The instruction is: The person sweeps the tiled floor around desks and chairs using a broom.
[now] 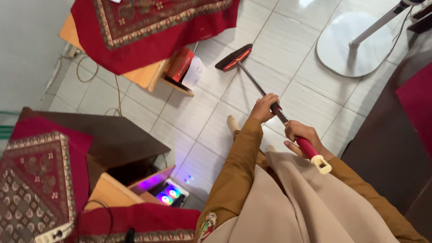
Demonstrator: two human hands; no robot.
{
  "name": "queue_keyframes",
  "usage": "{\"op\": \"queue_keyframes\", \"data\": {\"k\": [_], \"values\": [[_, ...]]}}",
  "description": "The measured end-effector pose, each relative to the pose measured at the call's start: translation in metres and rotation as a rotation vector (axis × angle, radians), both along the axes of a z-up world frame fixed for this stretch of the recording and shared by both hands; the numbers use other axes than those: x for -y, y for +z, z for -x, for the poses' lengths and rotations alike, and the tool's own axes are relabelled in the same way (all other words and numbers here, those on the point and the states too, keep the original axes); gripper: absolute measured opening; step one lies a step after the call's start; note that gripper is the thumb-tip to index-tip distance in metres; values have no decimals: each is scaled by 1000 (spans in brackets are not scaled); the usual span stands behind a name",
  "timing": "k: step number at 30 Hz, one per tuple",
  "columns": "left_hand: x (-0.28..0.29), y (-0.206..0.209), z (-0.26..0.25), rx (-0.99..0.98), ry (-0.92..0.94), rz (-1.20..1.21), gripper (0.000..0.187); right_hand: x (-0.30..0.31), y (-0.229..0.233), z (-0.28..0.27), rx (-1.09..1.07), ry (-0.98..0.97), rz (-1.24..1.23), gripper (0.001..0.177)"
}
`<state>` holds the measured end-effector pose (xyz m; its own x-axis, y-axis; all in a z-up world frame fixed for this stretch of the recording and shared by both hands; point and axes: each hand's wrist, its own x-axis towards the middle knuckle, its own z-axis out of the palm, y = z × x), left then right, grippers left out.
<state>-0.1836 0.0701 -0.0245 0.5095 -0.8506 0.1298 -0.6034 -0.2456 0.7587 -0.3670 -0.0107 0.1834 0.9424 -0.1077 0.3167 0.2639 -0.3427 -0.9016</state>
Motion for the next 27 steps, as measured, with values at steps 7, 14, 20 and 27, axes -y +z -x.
{"op": "queue_keyframes", "data": {"k": [7,14,20,27], "values": [[-6,32,29,51,7,86,31,0,9,29,53,84,-42,29],[-54,40,31,11,115,-89,27,-17,5,19,49,210,-140,27],[-101,14,22,84,251,-165,24,-48,-13,-3,26,307,-122,27],[-89,42,30,78,154,-64,29,-37,18,15,73,268,-56,29]]}}
